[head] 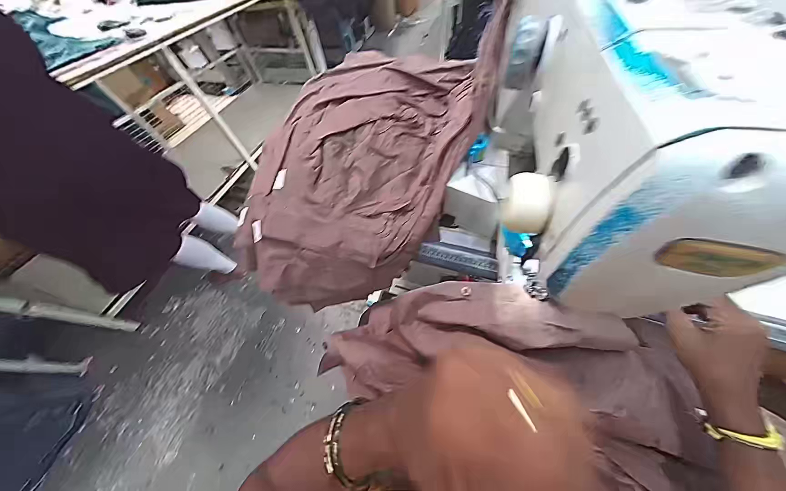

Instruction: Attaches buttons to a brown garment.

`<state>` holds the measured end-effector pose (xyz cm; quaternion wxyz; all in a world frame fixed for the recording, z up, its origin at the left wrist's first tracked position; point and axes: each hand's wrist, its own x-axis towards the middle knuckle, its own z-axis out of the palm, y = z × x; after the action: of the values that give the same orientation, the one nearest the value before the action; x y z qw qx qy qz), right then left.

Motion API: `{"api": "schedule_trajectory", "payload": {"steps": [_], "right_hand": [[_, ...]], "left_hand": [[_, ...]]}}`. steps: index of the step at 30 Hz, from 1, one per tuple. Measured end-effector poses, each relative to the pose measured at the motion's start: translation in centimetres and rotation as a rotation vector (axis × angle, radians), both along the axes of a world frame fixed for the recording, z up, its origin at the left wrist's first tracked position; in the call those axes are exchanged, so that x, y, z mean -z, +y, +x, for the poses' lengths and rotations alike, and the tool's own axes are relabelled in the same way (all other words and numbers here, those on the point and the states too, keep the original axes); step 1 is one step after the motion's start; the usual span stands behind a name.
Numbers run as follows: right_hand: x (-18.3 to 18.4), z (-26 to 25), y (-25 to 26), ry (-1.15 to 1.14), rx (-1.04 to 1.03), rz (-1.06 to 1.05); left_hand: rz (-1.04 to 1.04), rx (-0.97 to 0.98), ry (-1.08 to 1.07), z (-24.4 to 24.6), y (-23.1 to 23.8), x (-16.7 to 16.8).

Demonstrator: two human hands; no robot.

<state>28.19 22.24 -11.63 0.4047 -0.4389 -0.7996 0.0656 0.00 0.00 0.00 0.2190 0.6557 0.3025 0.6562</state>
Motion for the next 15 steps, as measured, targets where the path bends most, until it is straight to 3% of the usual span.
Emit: {"api": "schedule_trajectory", "payload": {"steps": [1,3,6,8,11,13,15], "right_hand": [[-0.2,0.0,-0.3,0.031,-0.01,-0.064],[-0.9,-0.4,-0.9,0.073,-0.041,-0.195],[-2.7,-2.9,-1.4,0.097,-0.078,-0.164],[-3.9,-4.7,-2.2,0.076,-0.097,-0.052],[-4.1,-6.3,-4.2,-0.038,-0.192,0.188],[-3.3,-7.7,-6.1,-0.179,-0.276,0.391],[-3.1,-9.5,-7.0,-0.26,-0.316,0.502]], "left_hand": [[-0.044,-0.136,0.06,-1.0,2.2,2.7],[-0.35,-0.361,0.23,-2.0,5.3,6.8],[-0.741,-0.357,0.466,-0.7,6.5,8.9],[-0.61,-0.339,0.61,0.7,4.7,9.8],[-0.395,0.042,0.782,0.3,0.4,10.7],[-0.506,0.029,0.751,-1.3,-0.5,12.1],[-0.751,-0.125,0.593,-4.7,-0.2,13.1]]}}
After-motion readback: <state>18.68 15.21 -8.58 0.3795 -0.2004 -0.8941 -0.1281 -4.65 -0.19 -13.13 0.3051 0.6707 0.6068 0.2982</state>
